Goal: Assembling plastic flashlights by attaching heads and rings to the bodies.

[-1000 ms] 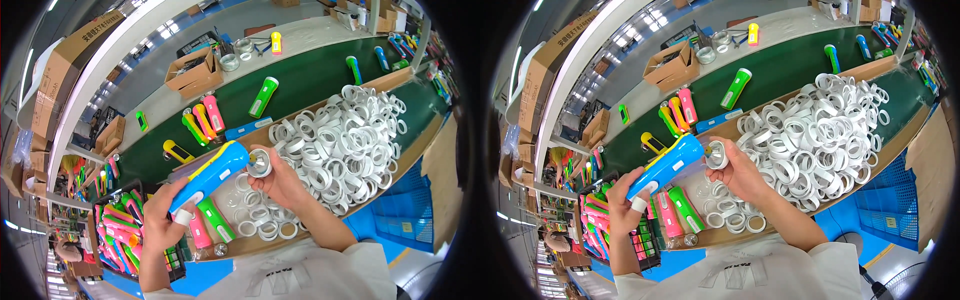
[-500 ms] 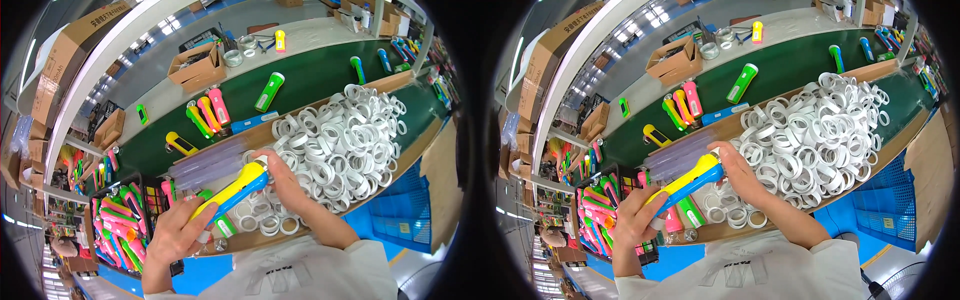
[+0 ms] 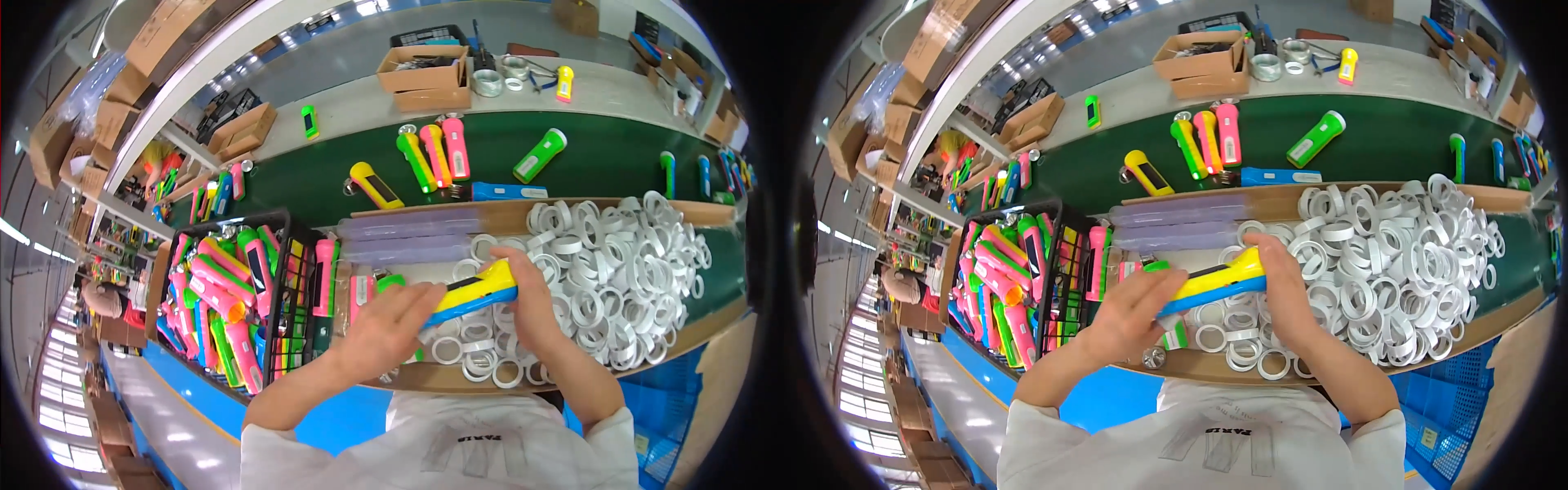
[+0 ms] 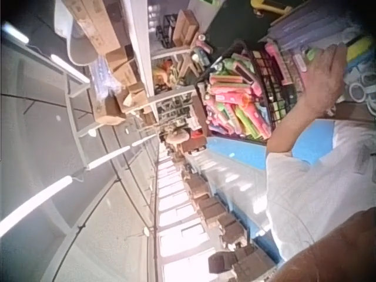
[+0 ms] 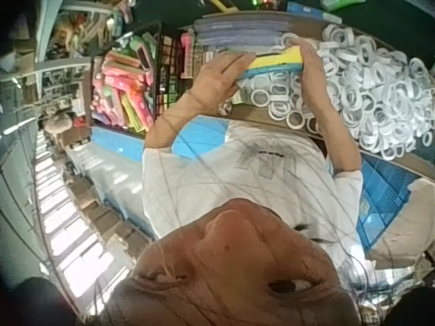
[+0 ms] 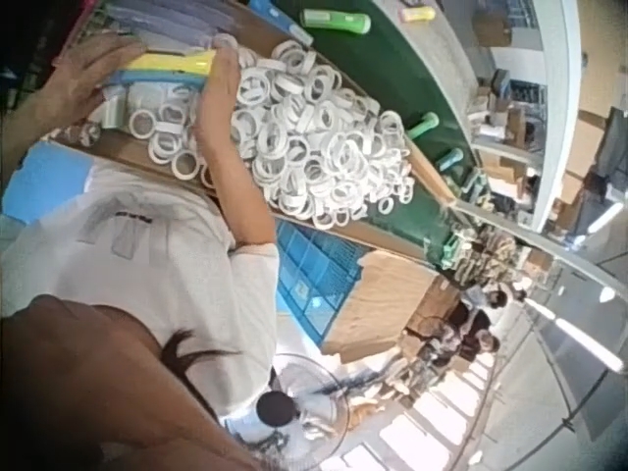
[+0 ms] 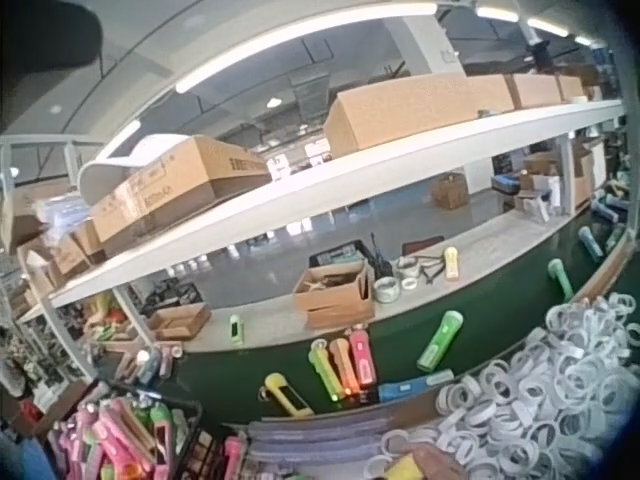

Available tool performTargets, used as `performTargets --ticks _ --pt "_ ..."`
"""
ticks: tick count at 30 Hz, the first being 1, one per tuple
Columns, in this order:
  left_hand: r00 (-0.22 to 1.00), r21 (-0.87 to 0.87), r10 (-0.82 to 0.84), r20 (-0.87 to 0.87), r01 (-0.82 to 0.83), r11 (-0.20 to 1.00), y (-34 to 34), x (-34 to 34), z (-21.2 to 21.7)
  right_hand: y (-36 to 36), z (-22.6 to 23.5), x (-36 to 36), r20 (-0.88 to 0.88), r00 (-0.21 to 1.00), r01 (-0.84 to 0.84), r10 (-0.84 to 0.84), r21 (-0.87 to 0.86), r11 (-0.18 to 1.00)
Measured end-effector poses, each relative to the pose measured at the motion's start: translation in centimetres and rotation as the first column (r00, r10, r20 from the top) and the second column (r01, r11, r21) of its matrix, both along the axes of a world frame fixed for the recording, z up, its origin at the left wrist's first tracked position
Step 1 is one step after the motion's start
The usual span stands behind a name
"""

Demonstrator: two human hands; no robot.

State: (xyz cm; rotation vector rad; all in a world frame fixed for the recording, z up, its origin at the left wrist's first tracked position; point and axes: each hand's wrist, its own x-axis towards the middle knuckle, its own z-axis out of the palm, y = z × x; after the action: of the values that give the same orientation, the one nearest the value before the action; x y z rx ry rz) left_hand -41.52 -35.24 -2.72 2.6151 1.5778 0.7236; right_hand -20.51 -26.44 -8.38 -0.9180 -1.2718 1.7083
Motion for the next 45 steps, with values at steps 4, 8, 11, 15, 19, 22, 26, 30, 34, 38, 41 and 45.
performTargets --ticks 4,8,11,15,19,22,26,30,34,38,41,45 --pt "0.996 0.018 -0.091 0.024 0.091 0.996 -0.5 -1.0 -0.4 0.9 1.2 1.7 0.043 0.990 -0.134 0.133 0.027 0.991" --pt "0.863 -0.604 0.155 0.481 0.198 0.772 -0.2 0.2 1.5 0.7 2.1 3.5 0.158 0.947 -0.303 0.281 0.732 0.610" --pt "0.990 -0.093 -0.113 -0.086 0.104 0.990 1.8 1.6 -0.3 4.6 -0.1 1.0 -0.252 0.958 -0.255 0.134 -0.539 0.803" --pt "0.983 -0.051 -0.120 0.142 0.128 0.990 1.5 0.3 -2.2 3.4 1.6 1.7 -0.237 0.963 -0.182 0.129 -0.218 0.959" --pt "0.915 -0.291 0.077 0.396 0.045 0.956 0.2 1.6 -1.9 1.2 0.6 3.6 0.079 0.992 -0.126 0.099 0.533 0.837" --pt "0.994 0.069 -0.076 -0.077 0.081 0.994 2.2 3.2 -1.4 5.0 -2.9 2.5 -0.222 0.972 -0.183 0.080 -0.495 0.849" --pt "0.976 -0.042 -0.016 0.218 0.025 0.999 1.6 2.0 -2.1 3.1 1.4 3.0 -0.256 0.961 -0.202 0.104 -0.395 0.896" --pt "0.723 -0.510 0.264 0.639 0.141 0.848 -0.1 2.3 -0.6 0.3 0.6 4.6 0.073 0.997 -0.039 -0.018 0.711 0.702" --pt "0.959 -0.056 0.072 0.275 -0.059 0.997 2.6 4.6 -2.2 4.2 0.2 3.2 0.099 0.989 0.094 -0.108 0.140 0.986" --pt "0.947 0.088 0.031 0.319 -0.062 0.994 2.7 4.4 -5.2 4.9 1.3 3.4 0.128 0.991 -0.041 0.026 0.120 0.992" --pt "0.429 -0.526 0.545 0.720 -0.174 0.832 0.6 5.8 -6.5 3.8 1.1 3.7 -0.269 0.960 -0.100 0.080 -0.061 0.993" --pt "0.177 -0.622 0.603 0.778 0.085 0.778 -1.4 8.5 -7.6 1.7 0.3 2.8 -0.552 0.834 -0.096 0.013 -0.120 0.988"
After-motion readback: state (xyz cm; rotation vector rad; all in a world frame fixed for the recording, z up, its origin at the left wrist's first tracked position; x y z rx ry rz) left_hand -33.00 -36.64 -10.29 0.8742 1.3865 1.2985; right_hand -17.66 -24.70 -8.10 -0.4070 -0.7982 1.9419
